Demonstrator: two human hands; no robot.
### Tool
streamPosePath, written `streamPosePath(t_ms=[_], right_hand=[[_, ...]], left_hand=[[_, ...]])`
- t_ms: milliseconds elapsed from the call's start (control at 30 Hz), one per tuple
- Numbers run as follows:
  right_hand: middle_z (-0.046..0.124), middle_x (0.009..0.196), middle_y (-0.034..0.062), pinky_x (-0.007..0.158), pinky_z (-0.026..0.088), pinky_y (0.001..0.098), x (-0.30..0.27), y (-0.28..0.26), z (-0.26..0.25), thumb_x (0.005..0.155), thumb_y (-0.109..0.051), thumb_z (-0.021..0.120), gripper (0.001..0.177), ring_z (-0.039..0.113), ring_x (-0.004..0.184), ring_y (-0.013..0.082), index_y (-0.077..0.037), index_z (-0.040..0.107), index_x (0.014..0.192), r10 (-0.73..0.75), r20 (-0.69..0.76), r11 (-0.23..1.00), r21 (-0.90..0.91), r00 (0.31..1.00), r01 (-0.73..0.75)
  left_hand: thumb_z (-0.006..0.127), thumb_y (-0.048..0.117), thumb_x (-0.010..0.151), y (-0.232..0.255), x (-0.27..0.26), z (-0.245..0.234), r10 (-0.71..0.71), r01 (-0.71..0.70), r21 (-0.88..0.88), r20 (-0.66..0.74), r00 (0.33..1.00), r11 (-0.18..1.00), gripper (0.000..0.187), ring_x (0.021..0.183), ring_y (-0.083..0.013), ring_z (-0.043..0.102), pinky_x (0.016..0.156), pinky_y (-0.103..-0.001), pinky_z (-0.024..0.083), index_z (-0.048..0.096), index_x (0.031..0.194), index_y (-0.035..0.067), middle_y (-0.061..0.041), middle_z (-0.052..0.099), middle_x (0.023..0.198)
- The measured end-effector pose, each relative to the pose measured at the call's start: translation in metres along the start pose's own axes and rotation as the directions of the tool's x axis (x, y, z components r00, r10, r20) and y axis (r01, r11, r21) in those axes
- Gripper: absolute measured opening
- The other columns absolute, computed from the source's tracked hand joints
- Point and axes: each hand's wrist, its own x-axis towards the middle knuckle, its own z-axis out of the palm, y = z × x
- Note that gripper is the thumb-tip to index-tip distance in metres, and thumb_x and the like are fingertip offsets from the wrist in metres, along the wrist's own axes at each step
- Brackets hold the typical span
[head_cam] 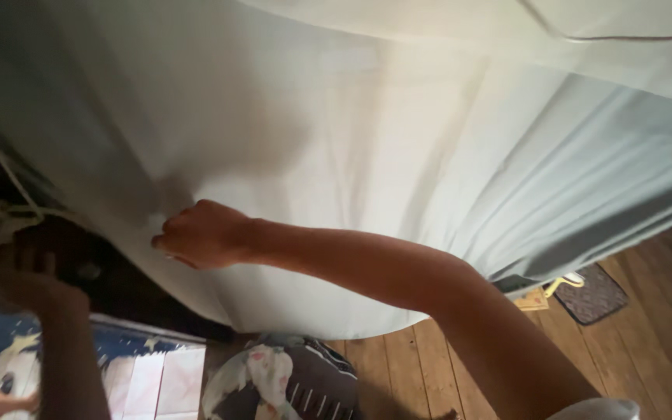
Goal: The person secures a mosquito net around a bed, zips closed a portable fabric wardrobe, cleans a floor mat using a lint roller, and places the roller inside a storage bin.
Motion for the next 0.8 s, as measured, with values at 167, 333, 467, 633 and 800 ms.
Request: streamPosePath(t_ms=[167,333,467,633,800], right_hand=[[0.074,0.096,0.0058,0.075,0.059,0.0458,0.003,0.006,0.0,0.093,-0.027,0.061,0.019,0.073,0.093,0.0297,-0.017,0.07,0.106,0.096,-0.003,0.994,0.061,0.995,-0.095],[0.076,0.096,0.0072,0.079,0.059,0.046,0.001,0.014,0.018,0.091,-0.026,0.064,0.015,0.074,0.092,0.0287,-0.017,0.073,0.098,0.269,-0.042,0.936,0.249,0.962,-0.25],[0.08,0.095,0.0056,0.086,0.06,0.0426,0.009,0.034,0.04,0.09,-0.029,0.066,0.017,0.077,0.088,0.0254,-0.02,0.078,0.099,0.305,-0.151,0.895,0.382,0.94,-0.229],[0.08,0.09,0.006,0.075,0.062,0.0378,0.005,0.055,0.029,0.084,-0.039,0.078,0.027,0.078,0.082,0.0198,-0.013,0.08,0.091,0.357,-0.265,0.78,0.613,0.896,-0.13],[0.077,0.087,0.0016,0.063,0.063,0.0262,-0.016,0.051,-0.016,0.086,-0.041,0.078,0.032,0.076,0.066,0.0109,-0.012,0.081,0.097,0.503,-0.27,0.632,0.763,0.821,-0.136]], left_hand=[[0.052,0.052,0.11,0.017,-0.001,0.016,-0.084,0.083,0.052,0.012,0.996,0.995,0.063,0.146,-0.0301,0.045,0.122,-0.051,0.035,0.047,0.158,0.012,-0.013,0.053,0.157],[0.058,0.038,0.104,0.092,-0.048,0.069,0.068,-0.133,0.371,0.183,0.981,0.919,0.042,0.122,-0.0299,0.056,0.103,-0.048,0.045,0.054,0.136,0.01,-0.011,0.06,0.134],[0.069,0.025,0.094,0.13,-0.081,0.093,0.355,-0.748,0.651,0.735,0.578,-0.13,0.017,0.105,-0.0334,0.068,0.092,-0.042,0.057,0.066,0.102,0.01,-0.015,0.068,0.11],[0.064,0.015,0.107,0.127,-0.094,0.122,0.312,-0.688,0.581,0.62,0.72,0.434,0.02,0.095,-0.0356,0.066,0.082,-0.042,0.051,0.064,0.1,-0.003,-0.018,0.066,0.103],[0.07,0.023,0.106,0.161,-0.121,0.168,0.057,-0.256,0.386,0.459,0.887,0.886,0.026,0.082,-0.0212,0.054,0.077,-0.036,0.047,0.063,0.095,0.001,-0.006,0.06,0.086]])
